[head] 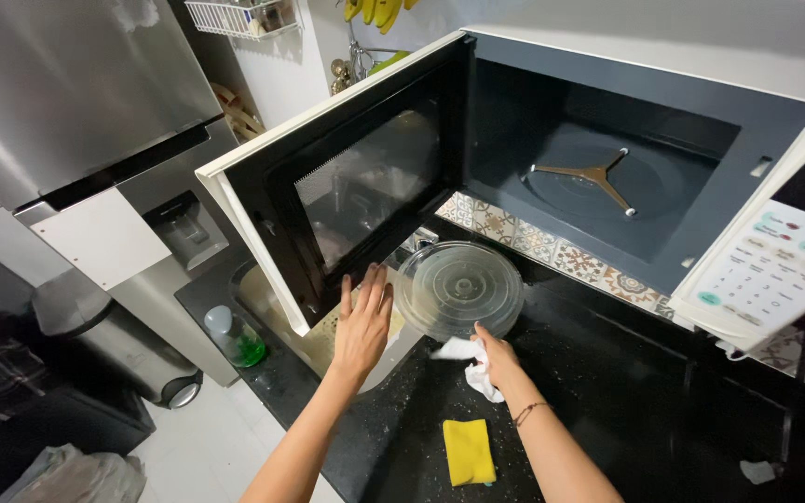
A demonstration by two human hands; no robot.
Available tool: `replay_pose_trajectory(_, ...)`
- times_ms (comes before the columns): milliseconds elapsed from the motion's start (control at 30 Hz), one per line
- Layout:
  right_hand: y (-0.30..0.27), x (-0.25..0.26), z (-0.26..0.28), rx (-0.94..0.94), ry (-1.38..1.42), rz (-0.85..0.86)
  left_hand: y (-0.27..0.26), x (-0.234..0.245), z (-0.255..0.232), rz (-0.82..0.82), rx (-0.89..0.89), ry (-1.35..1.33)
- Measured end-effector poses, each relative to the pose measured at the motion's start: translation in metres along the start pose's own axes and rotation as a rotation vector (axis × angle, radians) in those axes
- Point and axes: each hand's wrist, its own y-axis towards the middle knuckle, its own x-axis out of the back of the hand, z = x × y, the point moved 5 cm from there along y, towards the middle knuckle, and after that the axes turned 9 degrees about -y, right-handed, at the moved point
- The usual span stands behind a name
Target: The person wipes the exterior of a microwave with a cloth, removes the rotating glass tray and support, wipes the interior, and then wipes the glass tray with a towel.
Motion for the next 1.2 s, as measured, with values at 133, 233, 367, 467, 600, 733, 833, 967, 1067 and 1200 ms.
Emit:
replay_pose_trajectory(133, 0.045, 0.007, -0.017, 0.049, -0.031, -0.06, -0.007, 0.004, -0.002, -0.016, 0.03, 0.012)
replay_pose_trajectory(233, 0.024, 0.008, -0.013, 0.113, -0.06, -0.109, -0.015, 0.002, -0.002, -0.015, 0.004, -0.012)
replay_pose_trajectory(367, -0.024, 0.016, -0.005, 0.131, -0.063, -0.163, -0.027, -0.011, -0.007, 0.018, -0.053, -0.068)
replay_pose_trajectory(467, -0.023, 0.019, -0.009, 0.087, 0.046, -0.173, -0.029, -0.009, -0.016, 0.048, -0.07, -0.101)
replay_pose_trajectory(600, -0.022, 0.02, -0.008, 0.114, 0.222, -0.043, -0.029, -0.007, -0.022, 0.05, -0.072, -0.158)
replay_pose_trajectory(733, -0.007, 0.035, -0.013, 0.125, 0.242, 0.012, -0.033, -0.015, -0.03, 0.061, -0.096, -0.17)
replay_pose_trajectory(833, -0.03, 0.045, -0.01, 0.149, 0.287, 0.01, -0.034, -0.012, -0.038, 0.093, -0.099, -0.261)
replay_pose_trajectory(967, -0.02, 0.055, -0.028, 0.195, 0.323, 0.03, -0.041, -0.011, -0.053, 0.101, -0.118, -0.279)
replay_pose_trajectory(1067, -0.022, 0.06, -0.03, 0.203, 0.38, 0.044, -0.044, -0.003, -0.064, 0.138, -0.152, -0.23)
replay_pose_trajectory(1200, -0.056, 0.08, -0.018, 0.257, 0.351, 0.037, -0.042, 0.002, -0.076, 0.128, -0.165, -0.205)
